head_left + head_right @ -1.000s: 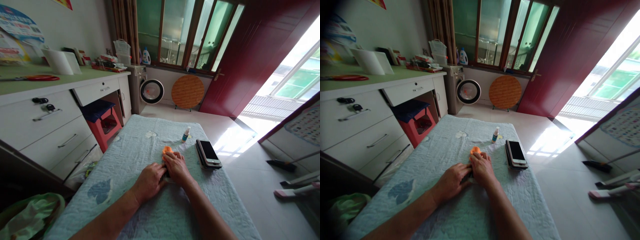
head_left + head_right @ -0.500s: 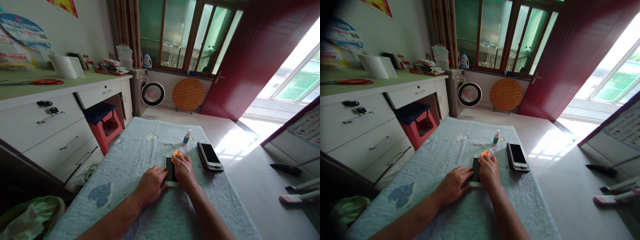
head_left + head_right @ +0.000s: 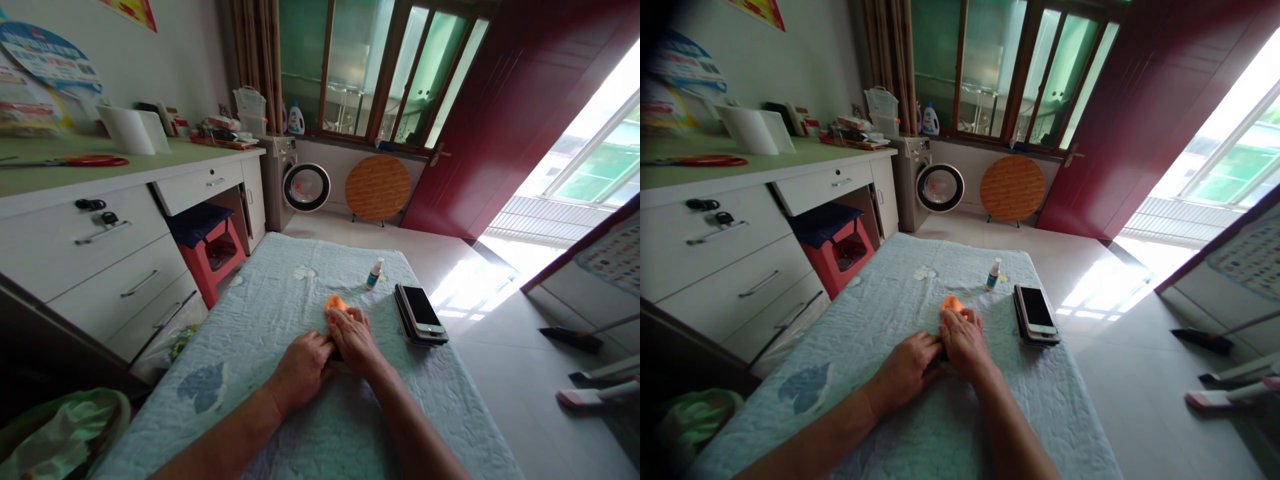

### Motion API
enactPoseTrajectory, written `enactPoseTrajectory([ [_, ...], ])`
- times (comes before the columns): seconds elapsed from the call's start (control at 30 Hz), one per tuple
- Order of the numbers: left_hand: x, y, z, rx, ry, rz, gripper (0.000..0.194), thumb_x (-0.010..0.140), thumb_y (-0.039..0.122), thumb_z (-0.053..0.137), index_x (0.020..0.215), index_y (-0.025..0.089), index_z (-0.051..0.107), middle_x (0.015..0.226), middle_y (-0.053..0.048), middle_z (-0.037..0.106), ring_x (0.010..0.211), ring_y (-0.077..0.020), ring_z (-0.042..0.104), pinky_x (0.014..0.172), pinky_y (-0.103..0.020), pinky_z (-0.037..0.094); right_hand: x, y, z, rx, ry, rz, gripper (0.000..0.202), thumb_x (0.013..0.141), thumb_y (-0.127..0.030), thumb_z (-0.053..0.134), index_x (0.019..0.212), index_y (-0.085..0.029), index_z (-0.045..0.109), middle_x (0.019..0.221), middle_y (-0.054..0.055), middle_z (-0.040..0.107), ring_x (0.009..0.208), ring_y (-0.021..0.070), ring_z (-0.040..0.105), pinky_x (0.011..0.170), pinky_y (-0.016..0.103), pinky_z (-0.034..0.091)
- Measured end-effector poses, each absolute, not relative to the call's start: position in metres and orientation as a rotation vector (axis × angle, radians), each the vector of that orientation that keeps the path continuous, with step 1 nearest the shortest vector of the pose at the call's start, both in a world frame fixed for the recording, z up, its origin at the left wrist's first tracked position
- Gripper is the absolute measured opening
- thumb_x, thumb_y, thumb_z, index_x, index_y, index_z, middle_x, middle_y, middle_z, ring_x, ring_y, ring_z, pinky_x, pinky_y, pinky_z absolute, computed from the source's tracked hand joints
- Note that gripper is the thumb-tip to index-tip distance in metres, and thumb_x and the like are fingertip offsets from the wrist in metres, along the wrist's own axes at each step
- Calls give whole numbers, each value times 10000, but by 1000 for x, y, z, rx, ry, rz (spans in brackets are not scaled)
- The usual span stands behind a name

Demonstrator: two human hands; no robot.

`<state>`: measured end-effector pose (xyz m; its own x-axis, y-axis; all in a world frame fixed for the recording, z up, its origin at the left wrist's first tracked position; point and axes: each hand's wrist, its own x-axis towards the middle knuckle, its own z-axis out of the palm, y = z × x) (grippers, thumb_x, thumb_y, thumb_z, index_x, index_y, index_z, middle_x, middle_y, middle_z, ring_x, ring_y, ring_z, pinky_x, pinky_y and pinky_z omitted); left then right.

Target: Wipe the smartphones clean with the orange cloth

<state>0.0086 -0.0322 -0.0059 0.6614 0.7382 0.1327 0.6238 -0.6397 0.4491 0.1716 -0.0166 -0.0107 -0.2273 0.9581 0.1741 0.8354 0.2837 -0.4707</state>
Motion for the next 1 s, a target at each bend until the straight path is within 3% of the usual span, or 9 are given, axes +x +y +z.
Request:
enactPoseTrajectory([
  [0.13,10,-33,-8,2513,1098,442,162,861,301,627,988,201,634,1001,-51,663,957,-252,558,881,-381,452,172,-18,-10,-1624,-2169,312,325,974,-324,413,1251,-282,578,1258,9,622,1185,237,442,986,376,273],
  [0.23,11,-35,-8,2506,1081,496,237,881,335,601,1081,208,614,1076,-55,657,982,-252,559,896,-385,448,176,-19,-10,-1673,-2167,246,286,975,-319,418,1168,-295,628,1261,0,620,1184,235,446,986,382,269],
  [0.33,11,-35,-8,2500,1067,518,311,890,389,588,1148,216,595,1146,-64,644,1011,-256,563,911,-388,446,183,-21,-9,-1733,-2145,182,276,981,-322,407,1071,-300,667,1211,-3,640,1145,231,462,960,381,284],
  [0.47,10,-34,-10,2499,1090,500,303,890,443,576,1095,225,626,1135,-76,649,1017,-268,572,901,-396,450,192,-24,-7,-1809,-2086,116,309,993,-338,381,1014,-283,685,1133,15,663,1028,222,491,875,361,315],
  [0.7,9,-32,-13,2509,1076,516,308,898,440,558,1098,216,627,1188,-86,632,1027,-270,572,906,-403,444,190,-22,-9,-1832,-1992,126,288,979,-273,407,923,-232,687,1048,40,678,946,215,492,819,339,318],
  [0.83,10,-33,-9,2493,1074,501,296,887,433,584,1081,213,624,1109,-70,652,999,-265,571,889,-387,448,180,-19,-10,-1783,-2036,157,264,974,-251,414,915,-239,671,1054,26,676,959,217,482,831,338,313],
  [1.0,10,-33,-5,2490,1053,496,316,881,374,607,1165,235,593,1156,-44,641,1004,-253,561,912,-381,443,173,-18,-10,-1742,-2118,199,242,977,-271,409,992,-267,651,1115,9,661,1031,232,459,851,348,305],
])
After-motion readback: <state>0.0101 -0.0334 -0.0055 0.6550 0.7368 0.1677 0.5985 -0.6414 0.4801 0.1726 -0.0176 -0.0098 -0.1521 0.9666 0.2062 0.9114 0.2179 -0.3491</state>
